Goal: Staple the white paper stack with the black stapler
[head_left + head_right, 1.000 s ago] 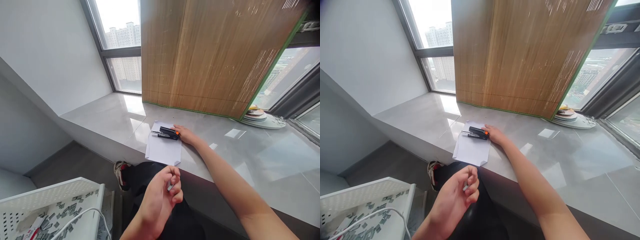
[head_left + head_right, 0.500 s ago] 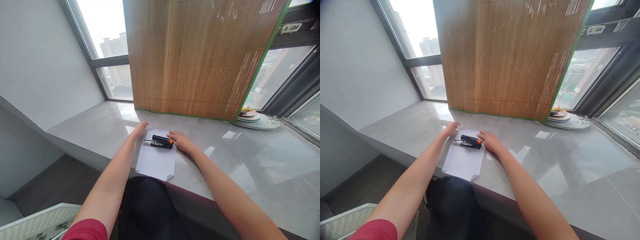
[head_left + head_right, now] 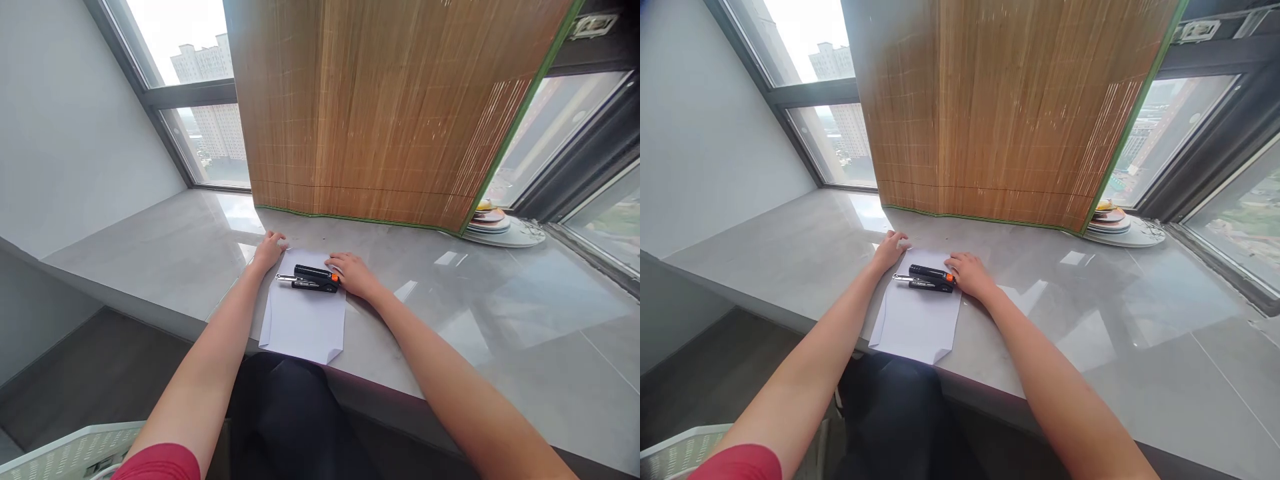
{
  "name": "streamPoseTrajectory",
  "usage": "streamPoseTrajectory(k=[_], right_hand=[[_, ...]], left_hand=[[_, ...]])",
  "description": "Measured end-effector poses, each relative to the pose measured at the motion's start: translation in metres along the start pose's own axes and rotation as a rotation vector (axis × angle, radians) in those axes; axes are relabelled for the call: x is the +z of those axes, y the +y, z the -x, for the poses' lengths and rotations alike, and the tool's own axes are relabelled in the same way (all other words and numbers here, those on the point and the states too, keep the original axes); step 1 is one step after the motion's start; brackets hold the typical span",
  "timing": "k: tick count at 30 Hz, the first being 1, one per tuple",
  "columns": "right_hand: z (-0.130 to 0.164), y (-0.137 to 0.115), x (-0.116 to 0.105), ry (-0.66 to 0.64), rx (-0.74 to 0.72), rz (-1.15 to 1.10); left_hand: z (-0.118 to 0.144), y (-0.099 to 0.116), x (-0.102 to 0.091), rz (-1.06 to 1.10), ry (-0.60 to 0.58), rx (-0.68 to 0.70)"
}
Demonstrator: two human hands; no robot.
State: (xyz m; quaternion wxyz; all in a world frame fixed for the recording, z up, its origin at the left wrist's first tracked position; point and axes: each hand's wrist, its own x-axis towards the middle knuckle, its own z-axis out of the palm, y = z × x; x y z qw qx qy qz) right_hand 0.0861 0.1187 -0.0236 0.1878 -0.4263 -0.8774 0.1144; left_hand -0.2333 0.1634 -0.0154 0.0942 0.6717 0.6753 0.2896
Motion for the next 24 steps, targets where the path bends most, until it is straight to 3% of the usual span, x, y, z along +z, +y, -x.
streamPoseTrajectory(k=[3, 6, 8, 10, 18, 21, 24], right_hand=[[0.0, 0.001, 0.001, 0.069, 0.003, -0.04], [0.0, -0.003, 0.0, 0.253, 0.021, -0.121], [0.001, -0.008, -0.001, 0.366, 0.023, -0.2], [0.002, -0.014, -0.002, 0.419, 0.008, -0.268], [0.007, -0.023, -0.004, 0.373, -0.008, -0.303], [0.008, -0.027, -0.006, 0.379, -0.057, -0.377], [0.009, -0.035, -0.005, 0.281, -0.148, -0.483]], left_hand=[[0.006, 0.002, -0.009, 0.249, 0.158, -0.007], [0.013, 0.005, -0.021, 0.729, 0.307, -0.185], [0.019, 0.006, -0.027, 1.062, 0.276, -0.272], [0.027, 0.008, -0.03, 1.25, 0.209, -0.275], [0.057, 0.027, -0.026, 1.281, 0.095, -0.18], [0.077, 0.036, -0.028, 1.194, 0.167, -0.099], [0.101, 0.045, -0.026, 1.055, 0.237, -0.033]])
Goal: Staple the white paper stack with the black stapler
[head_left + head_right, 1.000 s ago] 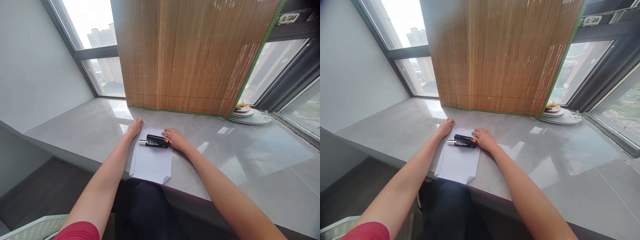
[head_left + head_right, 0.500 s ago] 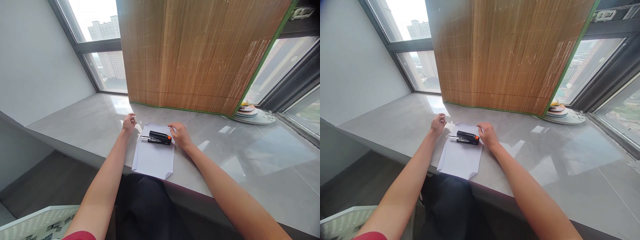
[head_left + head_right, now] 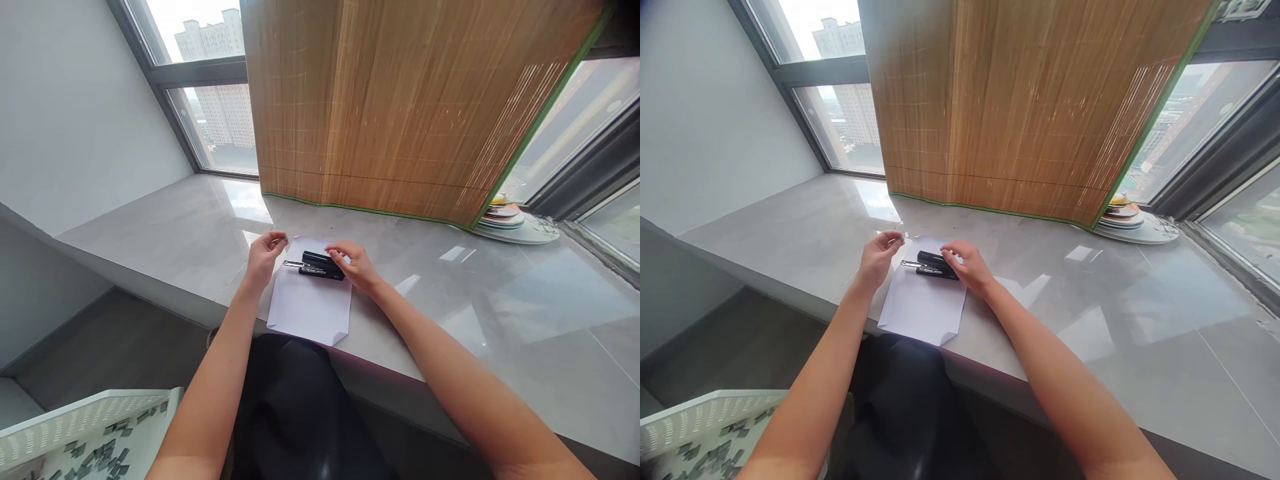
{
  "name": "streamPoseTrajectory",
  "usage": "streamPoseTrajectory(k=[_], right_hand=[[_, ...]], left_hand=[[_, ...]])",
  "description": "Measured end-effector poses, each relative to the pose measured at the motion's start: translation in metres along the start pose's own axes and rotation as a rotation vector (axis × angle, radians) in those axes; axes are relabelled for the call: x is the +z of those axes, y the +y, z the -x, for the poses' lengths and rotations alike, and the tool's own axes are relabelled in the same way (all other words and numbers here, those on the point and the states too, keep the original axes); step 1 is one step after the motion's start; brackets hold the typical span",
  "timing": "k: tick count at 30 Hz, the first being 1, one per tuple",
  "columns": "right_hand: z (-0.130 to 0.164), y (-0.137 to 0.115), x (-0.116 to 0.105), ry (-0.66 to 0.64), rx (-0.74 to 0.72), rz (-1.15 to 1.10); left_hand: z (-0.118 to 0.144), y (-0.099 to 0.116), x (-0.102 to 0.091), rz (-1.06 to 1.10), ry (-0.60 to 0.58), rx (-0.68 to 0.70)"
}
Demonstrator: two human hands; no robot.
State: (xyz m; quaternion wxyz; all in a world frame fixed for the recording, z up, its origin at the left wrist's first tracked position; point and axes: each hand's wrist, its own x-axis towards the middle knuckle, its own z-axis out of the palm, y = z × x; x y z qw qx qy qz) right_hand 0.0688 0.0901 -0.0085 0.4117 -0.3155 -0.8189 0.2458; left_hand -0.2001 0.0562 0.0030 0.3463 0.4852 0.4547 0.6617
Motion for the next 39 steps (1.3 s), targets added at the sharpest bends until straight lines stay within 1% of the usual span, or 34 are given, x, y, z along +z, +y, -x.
streamPoseTrajectory(k=[3, 5, 8, 11, 18, 20, 22, 25, 28, 31, 34, 36, 38, 39], right_hand=[[0.001, -0.005, 0.007, -0.128, -0.034, -0.009], [0.002, -0.006, 0.01, -0.176, -0.039, 0.019], [0.003, -0.004, 0.011, -0.195, -0.019, 0.031], [0.003, -0.002, 0.01, -0.193, -0.012, 0.041], [0.003, -0.002, 0.01, -0.185, -0.016, 0.029], [0.003, 0.001, 0.011, -0.179, -0.025, 0.011], [0.004, 0.004, 0.012, -0.171, -0.025, -0.01], [0.004, 0.008, 0.014, -0.164, -0.018, -0.021], [0.003, 0.008, 0.016, -0.144, -0.038, -0.02], [0.003, 0.004, 0.015, -0.089, -0.064, -0.068], [0.003, -0.002, 0.014, -0.037, -0.061, -0.121], [0.002, -0.005, 0.015, -0.025, -0.056, -0.131], [0.001, -0.007, 0.017, -0.031, -0.058, -0.13], [0.001, -0.007, 0.019, -0.04, -0.059, -0.124]], left_hand=[[0.018, 0.003, 0.004, -0.141, 0.002, 0.058], [0.025, 0.004, 0.004, -0.294, -0.057, 0.064], [0.028, 0.003, 0.001, -0.48, -0.189, 0.013], [0.029, 0.002, -0.002, -0.547, -0.251, -0.013], [0.033, 0.002, -0.001, -0.65, -0.28, 0.056], [0.034, 0.004, -0.002, -0.704, -0.264, 0.071], [0.037, 0.005, -0.004, -0.742, -0.217, 0.08], [0.044, 0.008, -0.007, -0.729, -0.134, 0.025], [0.054, 0.011, -0.001, -0.7, -0.078, -0.071], [0.063, 0.015, 0.014, -0.543, -0.108, -0.124], [0.067, 0.022, 0.029, -0.384, -0.144, -0.151], [0.065, 0.029, 0.033, -0.377, -0.149, -0.159], [0.058, 0.035, 0.03, -0.427, -0.169, -0.155], [0.052, 0.037, 0.026, -0.476, -0.181, -0.13]])
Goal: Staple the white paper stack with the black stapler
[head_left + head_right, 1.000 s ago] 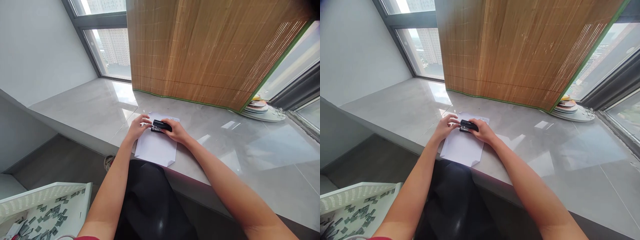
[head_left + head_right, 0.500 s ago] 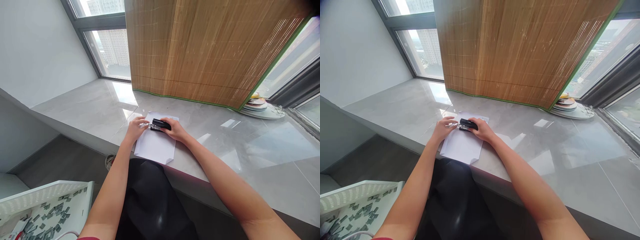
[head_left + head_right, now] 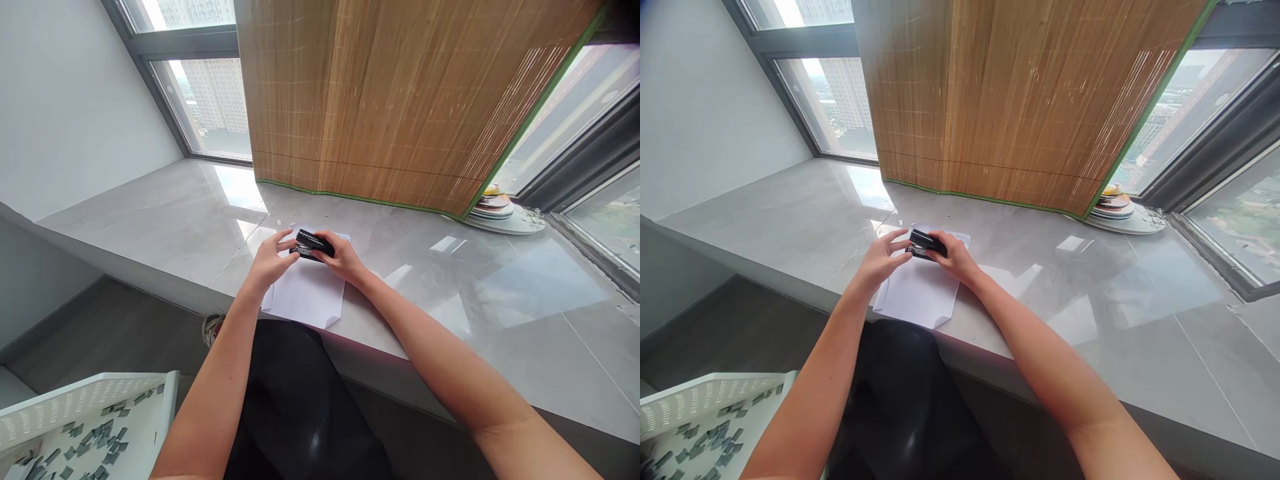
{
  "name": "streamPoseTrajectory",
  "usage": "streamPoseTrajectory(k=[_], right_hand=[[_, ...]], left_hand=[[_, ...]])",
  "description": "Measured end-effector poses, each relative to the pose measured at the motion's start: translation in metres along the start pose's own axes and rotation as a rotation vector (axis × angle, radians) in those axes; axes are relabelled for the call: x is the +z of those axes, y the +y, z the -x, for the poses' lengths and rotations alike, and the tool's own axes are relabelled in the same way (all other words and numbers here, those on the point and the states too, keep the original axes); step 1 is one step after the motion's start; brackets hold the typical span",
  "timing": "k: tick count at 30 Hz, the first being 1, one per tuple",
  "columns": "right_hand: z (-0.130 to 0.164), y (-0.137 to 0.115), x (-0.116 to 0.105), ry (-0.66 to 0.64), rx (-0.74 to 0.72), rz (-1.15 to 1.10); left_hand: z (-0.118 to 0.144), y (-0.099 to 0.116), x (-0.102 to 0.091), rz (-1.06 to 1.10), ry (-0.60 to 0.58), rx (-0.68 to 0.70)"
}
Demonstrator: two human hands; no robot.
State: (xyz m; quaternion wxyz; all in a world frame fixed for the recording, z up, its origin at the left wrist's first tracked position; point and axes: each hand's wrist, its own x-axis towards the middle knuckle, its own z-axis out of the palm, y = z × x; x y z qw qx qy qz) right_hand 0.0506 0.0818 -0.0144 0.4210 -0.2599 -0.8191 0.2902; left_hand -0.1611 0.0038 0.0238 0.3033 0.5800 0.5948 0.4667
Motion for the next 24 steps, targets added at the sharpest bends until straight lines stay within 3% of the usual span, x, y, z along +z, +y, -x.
streamPoseTrajectory(k=[3, 6, 10, 21, 24], right_hand=[[-0.002, 0.001, 0.009, -0.053, 0.012, 0.053], [-0.002, 0.001, 0.014, -0.109, 0.014, 0.12], [0.001, -0.001, 0.011, -0.167, 0.002, 0.121], [-0.005, 0.003, 0.017, -0.221, -0.018, -0.042], [-0.009, 0.0, 0.0, -0.087, 0.064, -0.026]], left_hand=[[-0.021, -0.01, -0.02, -0.235, 0.091, 0.075], [-0.041, -0.034, -0.036, -0.509, 0.212, -0.018], [-0.049, -0.062, -0.04, -0.801, 0.184, -0.125], [-0.051, -0.068, -0.035, -0.887, 0.191, -0.125], [-0.05, -0.068, -0.036, -0.89, 0.198, -0.125]])
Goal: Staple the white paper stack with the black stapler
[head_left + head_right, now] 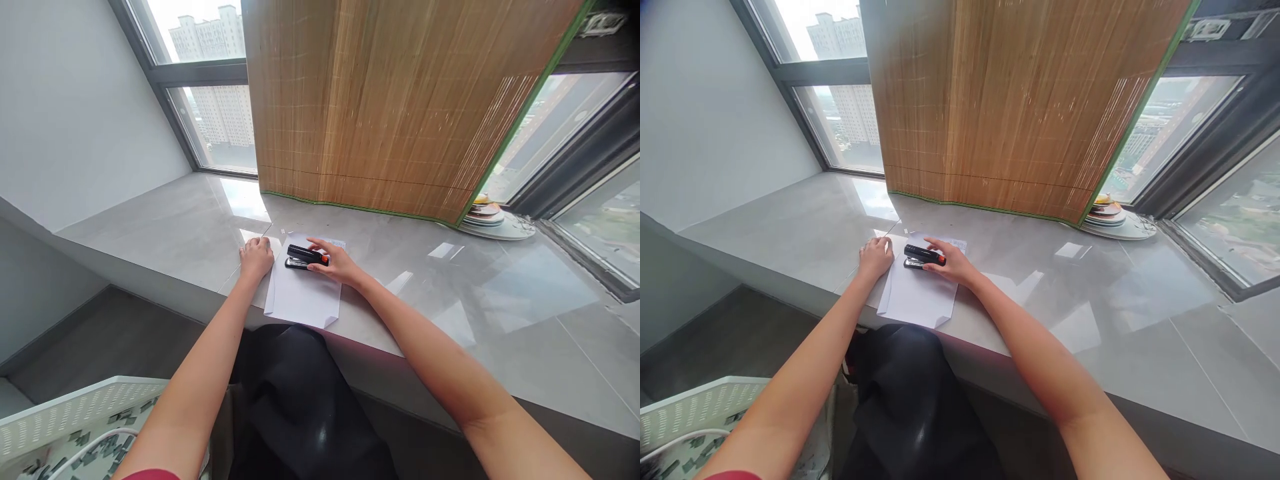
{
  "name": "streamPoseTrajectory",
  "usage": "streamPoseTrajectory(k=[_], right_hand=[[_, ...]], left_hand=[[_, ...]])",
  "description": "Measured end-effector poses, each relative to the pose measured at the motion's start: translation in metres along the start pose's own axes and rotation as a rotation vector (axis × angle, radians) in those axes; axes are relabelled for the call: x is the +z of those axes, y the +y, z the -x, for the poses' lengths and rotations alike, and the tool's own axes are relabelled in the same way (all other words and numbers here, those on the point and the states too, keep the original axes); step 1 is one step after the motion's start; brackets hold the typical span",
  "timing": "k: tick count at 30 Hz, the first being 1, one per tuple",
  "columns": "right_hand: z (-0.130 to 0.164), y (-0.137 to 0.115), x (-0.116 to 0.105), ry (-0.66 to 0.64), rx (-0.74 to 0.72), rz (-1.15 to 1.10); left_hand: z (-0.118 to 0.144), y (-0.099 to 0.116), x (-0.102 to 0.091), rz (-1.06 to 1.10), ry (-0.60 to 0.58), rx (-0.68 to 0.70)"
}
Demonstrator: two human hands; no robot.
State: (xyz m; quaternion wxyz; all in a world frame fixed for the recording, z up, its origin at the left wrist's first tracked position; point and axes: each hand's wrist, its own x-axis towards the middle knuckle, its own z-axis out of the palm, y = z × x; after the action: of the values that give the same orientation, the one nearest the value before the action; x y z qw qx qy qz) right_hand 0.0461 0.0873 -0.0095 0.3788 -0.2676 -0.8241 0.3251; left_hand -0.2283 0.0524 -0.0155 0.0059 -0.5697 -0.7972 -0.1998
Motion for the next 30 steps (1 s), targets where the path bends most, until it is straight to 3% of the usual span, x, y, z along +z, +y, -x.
streamPoseTrajectory(k=[3, 6, 9, 11, 13, 17, 24, 30], right_hand=[[0.004, 0.003, -0.052, 0.275, 0.236, 0.114], [0.029, 0.019, -0.13, 0.203, 0.413, 0.337], [0.084, 0.039, -0.2, 0.345, 0.465, 0.467], [0.129, 0.05, -0.226, 0.505, 0.611, 0.402], [0.17, 0.056, -0.235, 0.589, 0.693, 0.373], [0.21, 0.06, -0.227, 0.572, 0.583, 0.299], [0.202, 0.06, -0.228, 0.623, 0.608, 0.181], [0.202, 0.055, -0.227, 0.6, 0.571, 0.141]], left_hand=[[0.001, -0.001, -0.001, 0.005, -0.003, 0.0], [0.001, -0.002, -0.002, 0.012, 0.001, 0.024], [0.0, -0.001, -0.002, 0.01, 0.013, 0.037], [-0.001, -0.001, -0.001, 0.002, 0.018, 0.038], [-0.001, -0.001, 0.0, -0.008, 0.02, 0.04], [0.0, -0.001, -0.001, -0.012, 0.016, 0.04], [-0.004, 0.002, -0.015, 0.012, -0.046, 0.019], [-0.037, 0.019, -0.02, 0.017, -0.15, 0.177]])
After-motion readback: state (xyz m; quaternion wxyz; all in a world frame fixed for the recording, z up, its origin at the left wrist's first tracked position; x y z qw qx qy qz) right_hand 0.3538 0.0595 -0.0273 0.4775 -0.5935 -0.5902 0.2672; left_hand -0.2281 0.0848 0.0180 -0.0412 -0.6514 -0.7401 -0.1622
